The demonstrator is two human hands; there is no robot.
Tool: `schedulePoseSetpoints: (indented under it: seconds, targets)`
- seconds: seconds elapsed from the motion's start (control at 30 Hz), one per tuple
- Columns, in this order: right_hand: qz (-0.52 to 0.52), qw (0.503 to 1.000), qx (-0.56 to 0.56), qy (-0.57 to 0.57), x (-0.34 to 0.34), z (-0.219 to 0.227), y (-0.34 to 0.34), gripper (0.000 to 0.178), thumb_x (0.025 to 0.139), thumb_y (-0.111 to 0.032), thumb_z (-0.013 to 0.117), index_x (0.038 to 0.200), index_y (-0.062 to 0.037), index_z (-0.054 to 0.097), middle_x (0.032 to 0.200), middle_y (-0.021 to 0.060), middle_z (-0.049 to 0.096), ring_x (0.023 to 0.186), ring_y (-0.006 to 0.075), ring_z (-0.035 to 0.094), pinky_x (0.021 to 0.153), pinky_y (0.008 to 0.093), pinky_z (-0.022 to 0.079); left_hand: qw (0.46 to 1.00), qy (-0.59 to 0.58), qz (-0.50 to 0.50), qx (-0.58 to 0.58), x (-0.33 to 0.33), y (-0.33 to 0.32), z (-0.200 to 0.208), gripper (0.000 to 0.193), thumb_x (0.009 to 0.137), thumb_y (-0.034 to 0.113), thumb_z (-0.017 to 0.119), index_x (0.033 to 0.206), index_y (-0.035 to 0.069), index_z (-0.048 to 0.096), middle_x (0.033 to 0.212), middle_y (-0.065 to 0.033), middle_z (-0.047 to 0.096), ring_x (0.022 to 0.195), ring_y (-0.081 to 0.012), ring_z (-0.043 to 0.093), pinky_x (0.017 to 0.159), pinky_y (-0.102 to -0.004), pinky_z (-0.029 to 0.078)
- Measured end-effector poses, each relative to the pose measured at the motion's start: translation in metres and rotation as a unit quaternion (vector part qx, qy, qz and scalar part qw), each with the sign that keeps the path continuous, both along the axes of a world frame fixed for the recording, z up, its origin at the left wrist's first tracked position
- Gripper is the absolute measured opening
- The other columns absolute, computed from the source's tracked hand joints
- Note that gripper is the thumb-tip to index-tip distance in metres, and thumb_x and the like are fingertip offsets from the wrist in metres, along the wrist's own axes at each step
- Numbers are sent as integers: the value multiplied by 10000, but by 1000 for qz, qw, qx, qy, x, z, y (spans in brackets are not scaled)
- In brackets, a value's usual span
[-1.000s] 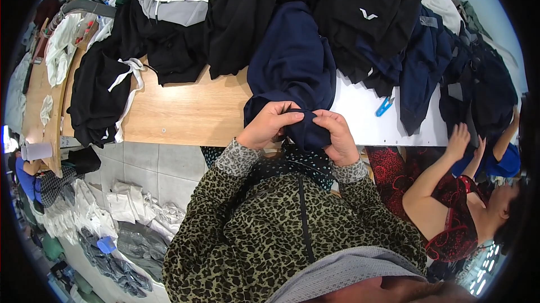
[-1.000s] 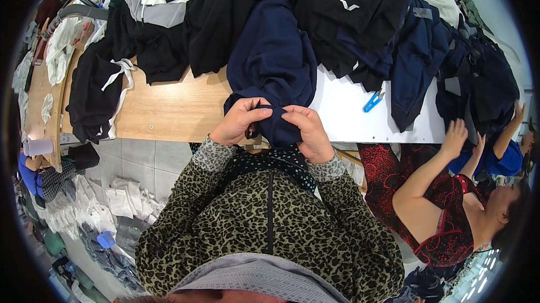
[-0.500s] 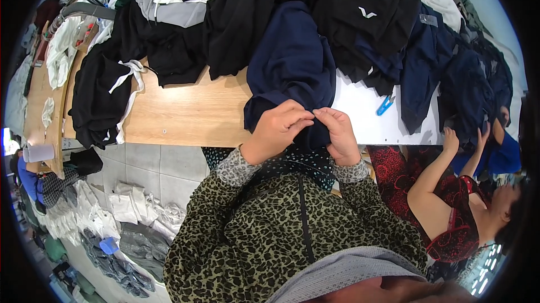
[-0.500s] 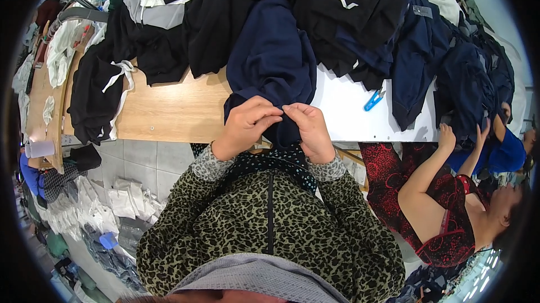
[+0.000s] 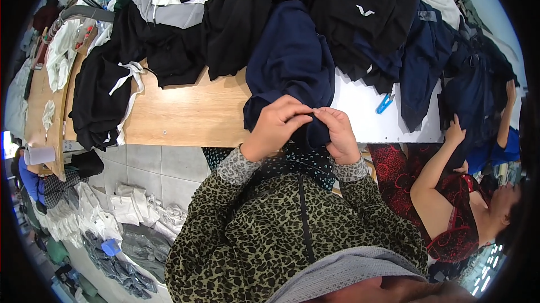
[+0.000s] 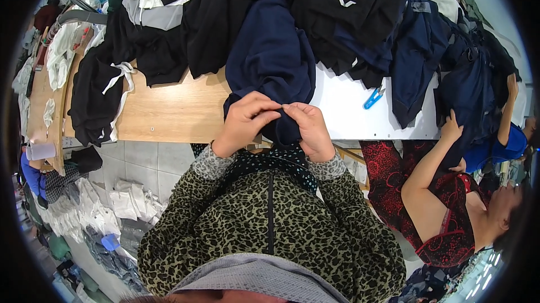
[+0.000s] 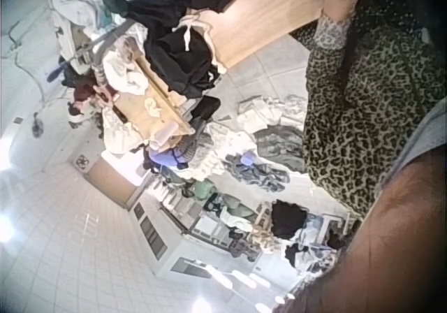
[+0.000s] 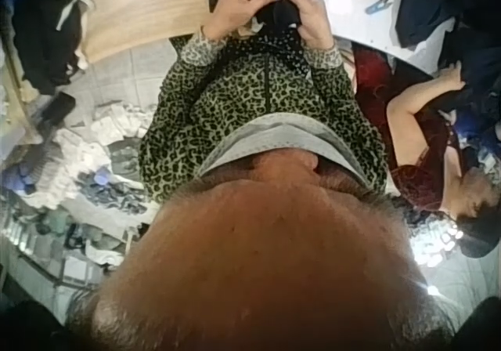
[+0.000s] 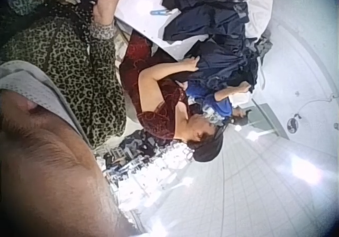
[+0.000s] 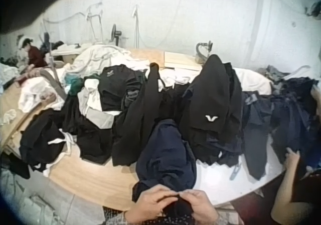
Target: Trimming loose threads and inspecting blue garments at a textile manufacturing workbench.
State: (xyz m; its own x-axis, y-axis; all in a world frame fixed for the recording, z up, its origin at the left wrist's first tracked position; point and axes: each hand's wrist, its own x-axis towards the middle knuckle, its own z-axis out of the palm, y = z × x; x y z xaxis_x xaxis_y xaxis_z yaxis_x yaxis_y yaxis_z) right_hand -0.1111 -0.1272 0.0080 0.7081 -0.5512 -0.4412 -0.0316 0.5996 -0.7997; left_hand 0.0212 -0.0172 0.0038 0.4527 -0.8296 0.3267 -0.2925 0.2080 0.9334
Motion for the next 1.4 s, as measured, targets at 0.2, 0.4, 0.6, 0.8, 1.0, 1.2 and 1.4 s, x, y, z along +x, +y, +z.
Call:
schedulePoseSetpoints:
  seconds: [0.2, 0.4, 0.6, 0.8, 1.0, 1.2, 1.4]
  targets:
    - [-3, 1000, 18, 0, 2, 0, 1, 132, 867, -95, 589, 871, 17, 659, 825, 40, 661, 722, 74, 601, 649, 185, 468, 978, -187, 79, -50, -11, -7, -15, 104, 752, -10, 651, 835, 22, 595, 794, -82, 554, 644, -214, 569, 563, -272, 461]
    - [-11, 999, 46, 3, 2, 1, -2, 120, 863, -92, 594, 862, 10, 658, 822, 41, 667, 709, 84, 612, 648, 194, 481, 866, 496, -55, 47, 6, -1, -22, 93, 914, 113, 561, 887, 26, 578, 681, 53, 496, 561, -2, 420, 491, -146, 309]
    - [-28, 999, 45, 4, 3, 0, -2, 119, 865, -90, 592, 850, 7, 659, 811, 37, 666, 688, 82, 609, 631, 197, 482, 988, 150, 7, 18, 6, 4, -12, 95, 809, 48, 668, 889, -2, 650, 780, 11, 587, 634, -35, 502, 563, -168, 400]
    - [-4, 999, 32, 4, 3, 2, 0, 121, 862, -91, 594, 860, 9, 661, 824, 35, 665, 712, 74, 602, 647, 186, 467, 999, 28, 14, -6, 0, 1, -17, 69, 811, 33, 652, 857, -18, 645, 813, -36, 595, 692, -97, 542, 618, -230, 447]
    - [13, 999, 29, 17, 1, 2, -2, 123, 860, -93, 595, 871, 11, 662, 827, 37, 666, 717, 73, 602, 654, 185, 464, 930, 339, -89, 108, 7, 1, -15, 103, 882, 107, 609, 900, 5, 614, 723, 40, 533, 574, -20, 428, 509, -165, 336]
    - [10, 998, 58, -1, 2, 6, -4, 120, 854, -89, 600, 877, 11, 663, 828, 45, 669, 717, 88, 614, 669, 193, 474, 904, 408, -70, 105, 12, 5, -8, 98, 859, 88, 636, 920, 12, 630, 750, 47, 545, 585, -9, 427, 517, -152, 334]
    - [12, 998, 60, -8, 2, 4, -6, 115, 847, -76, 598, 890, 5, 667, 847, 50, 671, 747, 96, 618, 692, 204, 480, 999, 34, -23, 15, 4, 4, -9, 80, 808, 20, 655, 871, -26, 639, 856, 13, 559, 683, -44, 498, 603, -186, 408]
